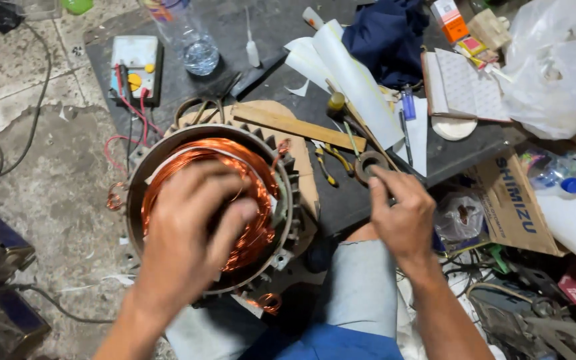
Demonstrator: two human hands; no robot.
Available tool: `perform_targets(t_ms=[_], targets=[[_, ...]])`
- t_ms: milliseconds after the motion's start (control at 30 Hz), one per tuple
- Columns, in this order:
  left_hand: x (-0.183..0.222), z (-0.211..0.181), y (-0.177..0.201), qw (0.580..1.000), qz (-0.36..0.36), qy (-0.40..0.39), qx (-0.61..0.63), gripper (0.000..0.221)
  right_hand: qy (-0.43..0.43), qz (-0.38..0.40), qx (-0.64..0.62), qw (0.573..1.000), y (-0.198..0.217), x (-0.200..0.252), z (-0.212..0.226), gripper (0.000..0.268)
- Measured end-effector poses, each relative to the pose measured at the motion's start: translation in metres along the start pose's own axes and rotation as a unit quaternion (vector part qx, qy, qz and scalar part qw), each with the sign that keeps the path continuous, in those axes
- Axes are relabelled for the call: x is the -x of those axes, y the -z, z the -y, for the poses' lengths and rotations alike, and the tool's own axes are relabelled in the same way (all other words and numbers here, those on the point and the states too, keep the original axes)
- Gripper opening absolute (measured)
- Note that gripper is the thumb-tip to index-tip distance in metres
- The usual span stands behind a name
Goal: Adjusting and securing copper wire windings inside an electric motor stator using hands and tools.
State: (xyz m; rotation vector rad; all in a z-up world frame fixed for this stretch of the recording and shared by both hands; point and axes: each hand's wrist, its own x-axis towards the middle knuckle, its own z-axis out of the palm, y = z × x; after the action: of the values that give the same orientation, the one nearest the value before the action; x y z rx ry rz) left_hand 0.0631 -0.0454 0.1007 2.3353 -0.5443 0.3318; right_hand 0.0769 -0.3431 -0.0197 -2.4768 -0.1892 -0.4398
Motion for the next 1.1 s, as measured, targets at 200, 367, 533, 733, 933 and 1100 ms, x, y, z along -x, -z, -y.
perform_targets(t_ms=[200, 367, 533, 733, 933, 1100], targets=[[0.034, -0.018, -0.031, 0.989, 0.033, 0.006, -0.142, 0.059, -0.013, 0.054, 0.147, 0.988, -0.006, 0.015, -0.113, 0.031], [0.032, -0.018, -0.04, 0.979, 0.016, -0.019, -0.204, 0.051, 0.033, 0.05, 0.184, 0.981, -0.03, 0.022, -0.143, 0.036], [0.024, -0.022, -0.043, 0.972, 0.018, -0.03, -0.233, 0.042, 0.009, 0.051, 0.207, 0.977, -0.037, 0.019, -0.145, 0.03], [0.021, -0.024, -0.048, 0.962, 0.011, -0.028, -0.273, 0.04, 0.022, -0.003, 0.204, 0.979, -0.041, 0.019, -0.147, 0.025], [0.018, -0.027, -0.05, 0.961, 0.021, -0.041, -0.272, 0.04, 0.021, -0.032, 0.179, 0.983, -0.044, 0.02, -0.151, 0.021], [0.018, -0.027, -0.051, 0.959, 0.035, -0.035, -0.279, 0.04, 0.022, -0.042, 0.175, 0.983, -0.046, 0.021, -0.154, 0.019]])
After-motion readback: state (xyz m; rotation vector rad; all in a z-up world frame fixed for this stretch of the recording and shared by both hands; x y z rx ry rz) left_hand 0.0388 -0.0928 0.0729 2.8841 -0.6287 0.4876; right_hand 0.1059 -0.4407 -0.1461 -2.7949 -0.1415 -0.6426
